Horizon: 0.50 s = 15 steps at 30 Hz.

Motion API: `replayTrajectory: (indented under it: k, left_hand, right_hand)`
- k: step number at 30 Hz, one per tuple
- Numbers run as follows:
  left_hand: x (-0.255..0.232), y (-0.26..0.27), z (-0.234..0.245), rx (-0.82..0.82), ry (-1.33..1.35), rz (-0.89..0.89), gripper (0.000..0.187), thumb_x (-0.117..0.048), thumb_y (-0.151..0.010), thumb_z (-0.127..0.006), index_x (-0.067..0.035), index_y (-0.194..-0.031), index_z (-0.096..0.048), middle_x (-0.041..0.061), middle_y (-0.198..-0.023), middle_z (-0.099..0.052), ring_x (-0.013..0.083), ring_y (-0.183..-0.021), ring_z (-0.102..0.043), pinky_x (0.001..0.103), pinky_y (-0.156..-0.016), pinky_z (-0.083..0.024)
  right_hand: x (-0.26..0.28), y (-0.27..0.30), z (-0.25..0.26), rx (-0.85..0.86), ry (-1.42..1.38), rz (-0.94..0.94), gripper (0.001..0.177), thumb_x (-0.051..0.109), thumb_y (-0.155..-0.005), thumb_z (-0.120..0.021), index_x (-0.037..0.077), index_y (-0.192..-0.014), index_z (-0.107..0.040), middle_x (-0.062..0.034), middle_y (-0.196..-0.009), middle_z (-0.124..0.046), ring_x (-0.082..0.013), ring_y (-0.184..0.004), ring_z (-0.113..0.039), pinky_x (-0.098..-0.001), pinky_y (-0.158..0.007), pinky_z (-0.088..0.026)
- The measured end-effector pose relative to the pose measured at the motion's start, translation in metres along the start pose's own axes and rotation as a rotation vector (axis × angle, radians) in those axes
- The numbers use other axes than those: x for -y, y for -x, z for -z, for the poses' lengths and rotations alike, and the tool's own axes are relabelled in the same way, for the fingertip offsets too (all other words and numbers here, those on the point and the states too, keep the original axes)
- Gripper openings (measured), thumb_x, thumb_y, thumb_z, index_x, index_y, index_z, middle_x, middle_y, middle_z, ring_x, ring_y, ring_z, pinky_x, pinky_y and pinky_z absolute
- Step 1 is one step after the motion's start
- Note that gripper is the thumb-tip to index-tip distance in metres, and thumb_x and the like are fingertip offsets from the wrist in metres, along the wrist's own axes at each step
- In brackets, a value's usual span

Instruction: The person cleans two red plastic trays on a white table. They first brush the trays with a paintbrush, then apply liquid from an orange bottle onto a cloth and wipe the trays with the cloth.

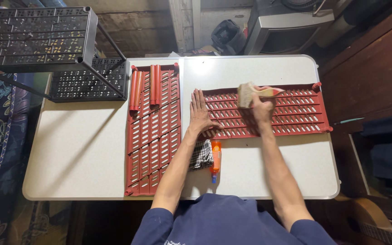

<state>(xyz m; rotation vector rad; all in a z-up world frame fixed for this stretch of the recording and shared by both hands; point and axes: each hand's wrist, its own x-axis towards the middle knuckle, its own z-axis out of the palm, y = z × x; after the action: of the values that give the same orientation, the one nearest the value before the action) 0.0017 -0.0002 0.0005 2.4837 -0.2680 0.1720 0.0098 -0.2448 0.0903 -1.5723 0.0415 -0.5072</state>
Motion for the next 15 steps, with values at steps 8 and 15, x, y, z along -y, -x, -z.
replayTrajectory:
  k: [8,15]
  left_hand:
    - [0.01,-0.001,-0.012,-0.065,0.0,-0.034,0.184,-0.074,-0.028,-0.093,0.006,-0.155,0.013,0.03,-0.165,0.009,0.0475,-0.155,0.005,0.061,-0.124,-0.012]
    - [0.011,0.0,-0.012,0.011,-0.075,-0.019,0.184,-0.075,-0.029,-0.092,0.007,-0.159,0.01,0.03,-0.168,0.011,0.0473,-0.156,0.009,0.06,-0.126,-0.011]
  right_hand:
    - [0.008,0.037,-0.103,0.25,-0.138,-0.139,0.029,0.004,-0.096,-0.068,0.003,-0.122,-0.056,-0.0186,-0.127,-0.07,-0.0207,-0.105,-0.073,-0.0286,-0.08,-0.066]
    - [-0.011,0.038,-0.075,0.21,-0.197,-0.245,0.026,0.004,-0.096,-0.069,0.004,-0.118,-0.055,-0.0168,-0.128,-0.072,-0.0185,-0.096,-0.067,-0.0286,-0.07,-0.061]
